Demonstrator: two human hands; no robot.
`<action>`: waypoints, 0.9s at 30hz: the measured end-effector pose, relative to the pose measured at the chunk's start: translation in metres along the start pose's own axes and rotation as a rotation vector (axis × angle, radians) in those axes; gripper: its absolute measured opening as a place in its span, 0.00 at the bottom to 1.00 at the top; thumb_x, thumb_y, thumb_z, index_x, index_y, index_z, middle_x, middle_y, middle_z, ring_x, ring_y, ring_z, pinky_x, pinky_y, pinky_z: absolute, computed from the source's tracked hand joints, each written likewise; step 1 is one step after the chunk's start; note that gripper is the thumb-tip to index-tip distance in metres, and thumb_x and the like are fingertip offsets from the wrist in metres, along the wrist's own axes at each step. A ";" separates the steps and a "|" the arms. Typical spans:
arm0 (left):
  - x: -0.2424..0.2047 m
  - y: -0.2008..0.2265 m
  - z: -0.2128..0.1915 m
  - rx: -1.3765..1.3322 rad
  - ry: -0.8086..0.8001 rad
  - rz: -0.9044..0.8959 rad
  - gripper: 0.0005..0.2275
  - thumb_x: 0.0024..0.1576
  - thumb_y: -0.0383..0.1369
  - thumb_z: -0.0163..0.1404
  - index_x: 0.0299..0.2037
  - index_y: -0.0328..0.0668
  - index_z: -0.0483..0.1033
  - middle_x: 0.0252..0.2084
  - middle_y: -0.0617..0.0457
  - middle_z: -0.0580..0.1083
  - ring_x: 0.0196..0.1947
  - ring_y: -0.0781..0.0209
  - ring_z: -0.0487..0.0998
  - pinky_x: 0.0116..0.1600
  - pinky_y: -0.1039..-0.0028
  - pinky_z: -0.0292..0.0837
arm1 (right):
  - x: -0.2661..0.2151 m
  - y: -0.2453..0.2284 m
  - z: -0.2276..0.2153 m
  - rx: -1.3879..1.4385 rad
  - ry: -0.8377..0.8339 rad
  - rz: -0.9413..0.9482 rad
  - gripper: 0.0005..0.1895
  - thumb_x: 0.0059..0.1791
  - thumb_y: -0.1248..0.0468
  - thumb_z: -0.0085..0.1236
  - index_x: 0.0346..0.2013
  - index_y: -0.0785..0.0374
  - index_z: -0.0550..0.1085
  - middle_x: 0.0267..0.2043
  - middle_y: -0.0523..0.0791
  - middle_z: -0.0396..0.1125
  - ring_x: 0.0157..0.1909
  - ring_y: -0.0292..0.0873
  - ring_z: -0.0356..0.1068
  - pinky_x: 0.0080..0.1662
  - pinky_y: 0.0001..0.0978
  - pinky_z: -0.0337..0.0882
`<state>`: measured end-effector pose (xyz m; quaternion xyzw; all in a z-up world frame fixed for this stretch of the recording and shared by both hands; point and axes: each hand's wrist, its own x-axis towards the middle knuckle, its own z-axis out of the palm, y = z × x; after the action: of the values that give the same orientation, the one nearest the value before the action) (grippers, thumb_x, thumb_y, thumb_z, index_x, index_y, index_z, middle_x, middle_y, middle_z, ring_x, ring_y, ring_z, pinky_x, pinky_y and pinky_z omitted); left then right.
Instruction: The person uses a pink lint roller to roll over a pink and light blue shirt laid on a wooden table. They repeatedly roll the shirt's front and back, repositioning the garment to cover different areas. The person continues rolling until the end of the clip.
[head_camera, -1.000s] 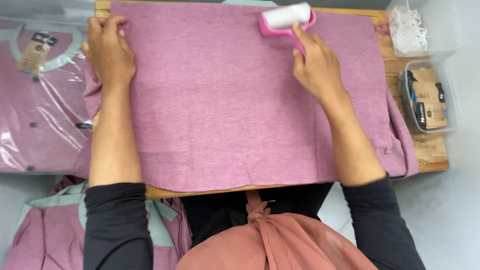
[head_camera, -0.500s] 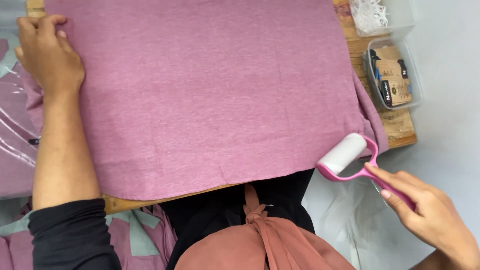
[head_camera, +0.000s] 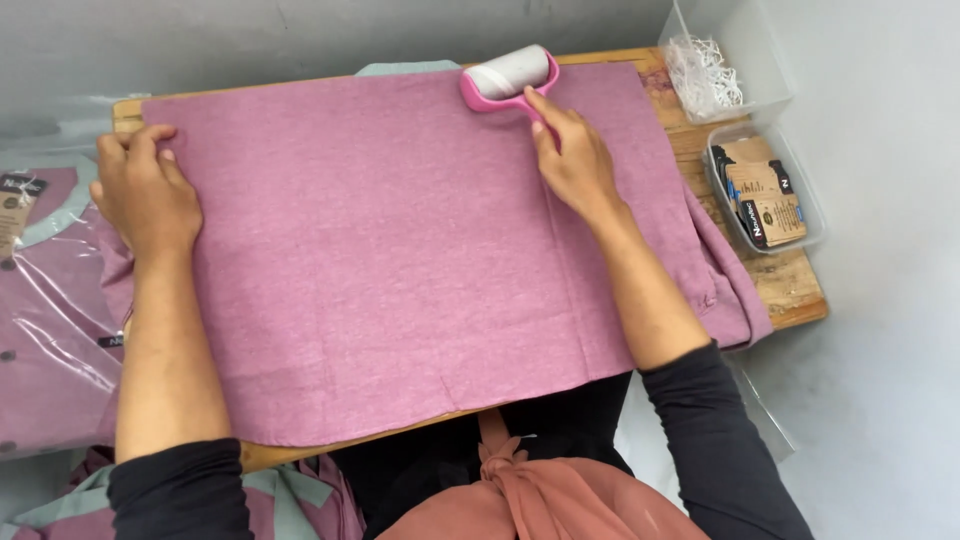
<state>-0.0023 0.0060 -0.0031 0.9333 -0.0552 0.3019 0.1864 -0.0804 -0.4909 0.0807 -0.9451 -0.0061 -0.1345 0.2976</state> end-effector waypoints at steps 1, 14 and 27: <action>0.000 -0.001 0.000 0.015 0.006 0.018 0.14 0.63 0.20 0.52 0.55 0.46 0.82 0.51 0.46 0.68 0.49 0.44 0.74 0.47 0.45 0.62 | -0.007 0.002 -0.005 -0.003 -0.017 -0.023 0.23 0.57 0.59 0.44 0.68 0.45 0.67 0.53 0.49 0.72 0.53 0.51 0.71 0.51 0.44 0.69; -0.003 -0.016 0.009 0.050 0.056 0.141 0.14 0.62 0.18 0.55 0.55 0.40 0.85 0.52 0.45 0.69 0.51 0.46 0.75 0.48 0.51 0.68 | -0.262 -0.016 -0.157 -0.032 -0.102 0.288 0.22 0.54 0.67 0.50 0.64 0.57 0.73 0.55 0.44 0.74 0.45 0.34 0.69 0.53 0.23 0.63; -0.003 -0.007 0.003 0.015 0.050 0.122 0.14 0.63 0.17 0.54 0.56 0.41 0.84 0.52 0.46 0.68 0.51 0.46 0.75 0.49 0.48 0.62 | -0.109 -0.013 -0.093 -0.301 -0.081 0.173 0.24 0.58 0.60 0.40 0.71 0.54 0.66 0.60 0.58 0.68 0.58 0.61 0.66 0.53 0.54 0.64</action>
<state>-0.0019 0.0110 -0.0090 0.9217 -0.1054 0.3363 0.1621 -0.2097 -0.5251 0.1337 -0.9807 0.0836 -0.0697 0.1626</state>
